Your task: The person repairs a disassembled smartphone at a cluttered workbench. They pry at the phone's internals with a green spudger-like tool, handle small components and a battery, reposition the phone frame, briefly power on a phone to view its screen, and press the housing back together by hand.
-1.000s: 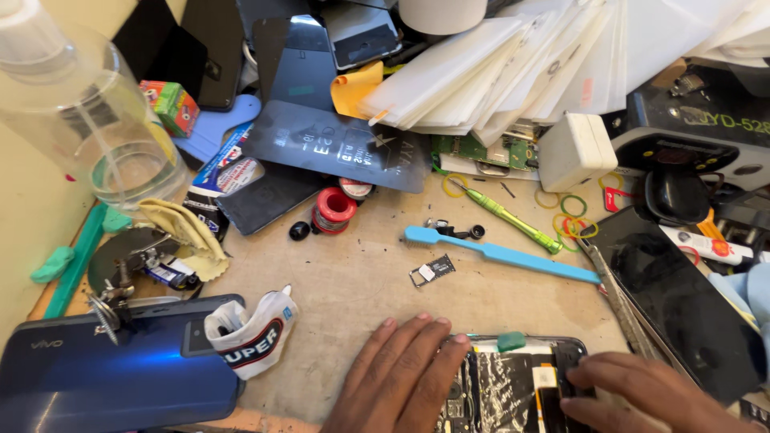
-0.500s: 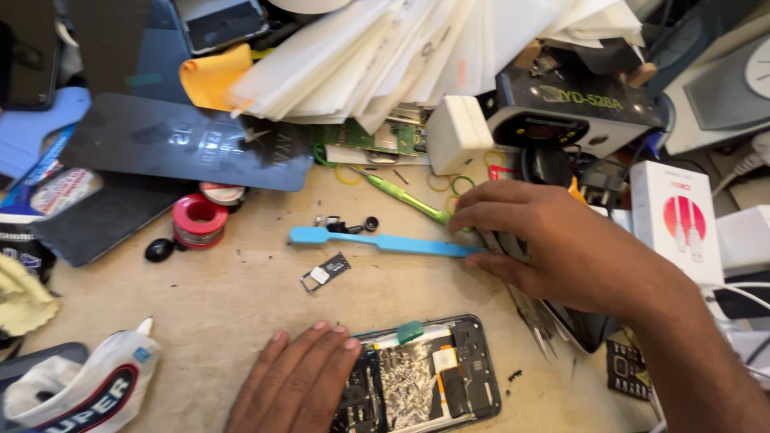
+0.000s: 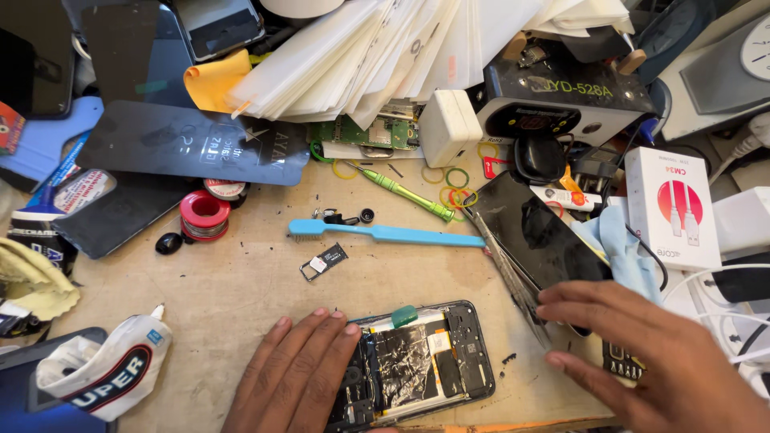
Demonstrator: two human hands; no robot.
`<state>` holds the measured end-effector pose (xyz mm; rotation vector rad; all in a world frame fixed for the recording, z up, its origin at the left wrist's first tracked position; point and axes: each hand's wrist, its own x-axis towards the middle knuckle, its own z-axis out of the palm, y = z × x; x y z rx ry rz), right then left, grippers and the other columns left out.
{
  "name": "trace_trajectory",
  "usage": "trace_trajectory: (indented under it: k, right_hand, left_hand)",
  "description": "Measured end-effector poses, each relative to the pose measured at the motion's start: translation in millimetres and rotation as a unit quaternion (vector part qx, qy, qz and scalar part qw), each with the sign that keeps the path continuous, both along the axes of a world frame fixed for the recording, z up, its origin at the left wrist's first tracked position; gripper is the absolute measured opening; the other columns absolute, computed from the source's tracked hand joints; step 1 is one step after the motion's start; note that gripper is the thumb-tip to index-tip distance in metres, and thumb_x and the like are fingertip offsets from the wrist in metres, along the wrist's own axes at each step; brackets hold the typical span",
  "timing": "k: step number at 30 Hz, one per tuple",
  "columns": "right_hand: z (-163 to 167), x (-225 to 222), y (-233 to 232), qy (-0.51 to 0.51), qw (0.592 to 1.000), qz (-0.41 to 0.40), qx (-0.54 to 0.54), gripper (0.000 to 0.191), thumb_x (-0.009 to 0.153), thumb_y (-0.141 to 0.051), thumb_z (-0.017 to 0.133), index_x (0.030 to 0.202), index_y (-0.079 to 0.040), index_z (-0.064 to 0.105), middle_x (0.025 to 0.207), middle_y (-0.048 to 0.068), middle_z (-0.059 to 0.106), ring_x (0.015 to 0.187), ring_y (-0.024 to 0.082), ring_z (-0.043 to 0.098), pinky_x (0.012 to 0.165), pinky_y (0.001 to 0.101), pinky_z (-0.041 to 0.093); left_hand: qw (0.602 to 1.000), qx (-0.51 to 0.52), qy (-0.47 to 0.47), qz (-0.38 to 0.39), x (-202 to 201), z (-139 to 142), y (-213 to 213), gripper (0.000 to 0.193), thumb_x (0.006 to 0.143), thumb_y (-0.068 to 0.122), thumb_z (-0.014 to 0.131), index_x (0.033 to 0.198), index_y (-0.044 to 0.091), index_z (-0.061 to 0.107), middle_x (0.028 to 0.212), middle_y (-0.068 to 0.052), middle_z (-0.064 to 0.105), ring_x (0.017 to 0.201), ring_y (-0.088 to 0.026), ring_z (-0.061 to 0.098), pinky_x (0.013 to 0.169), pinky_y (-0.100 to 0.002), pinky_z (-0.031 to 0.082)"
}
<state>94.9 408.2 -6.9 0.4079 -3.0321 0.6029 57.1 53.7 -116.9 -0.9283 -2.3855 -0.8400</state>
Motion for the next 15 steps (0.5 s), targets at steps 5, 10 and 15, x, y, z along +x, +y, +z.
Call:
trace_trajectory:
  k: [5, 10, 15]
  right_hand:
    - [-16, 14, -8, 0.03, 0.999, -0.019, -0.009, 0.045, 0.077, -0.028, 0.083, 0.119, -0.014, 0.071, 0.131, 0.004, 0.069, 0.122, 0.021, 0.067, 0.098, 0.0333, 0.055]
    - [-15, 15, -15, 0.051, 0.998, -0.017, -0.031, 0.046, 0.078, -0.027, 0.083, 0.121, -0.014, 0.072, 0.131, 0.003, 0.07, 0.121, 0.021, 0.068, 0.098, 0.0338, 0.055]
    - [-13, 13, -22, 0.037, 0.995, -0.027, -0.085, 0.047, 0.081, -0.026, 0.082, 0.124, -0.013, 0.071, 0.128, 0.005, 0.073, 0.116, 0.022, 0.071, 0.091, 0.0331, 0.057]
  left_hand:
    - [0.996, -0.049, 0.05, -0.046, -8, 33, -3, 0.085, 0.089, 0.07, 0.064, 0.136, -0.001, 0.057, 0.129, -0.022, 0.065, 0.128, -0.034, 0.059, 0.11, -0.053, 0.041]
    - [0.988, -0.073, -0.098, -0.094, -20, 92, -4, 0.08, 0.086, 0.066, 0.069, 0.131, 0.0, 0.063, 0.114, -0.022, 0.071, 0.109, -0.038, 0.067, 0.093, -0.049, 0.05]
    - [0.904, -0.179, -0.386, -0.037, -49, 148, 2, 0.063, 0.084, 0.063, 0.068, 0.128, 0.017, 0.07, 0.093, -0.012, 0.078, 0.086, -0.031, 0.074, 0.077, -0.042, 0.055]
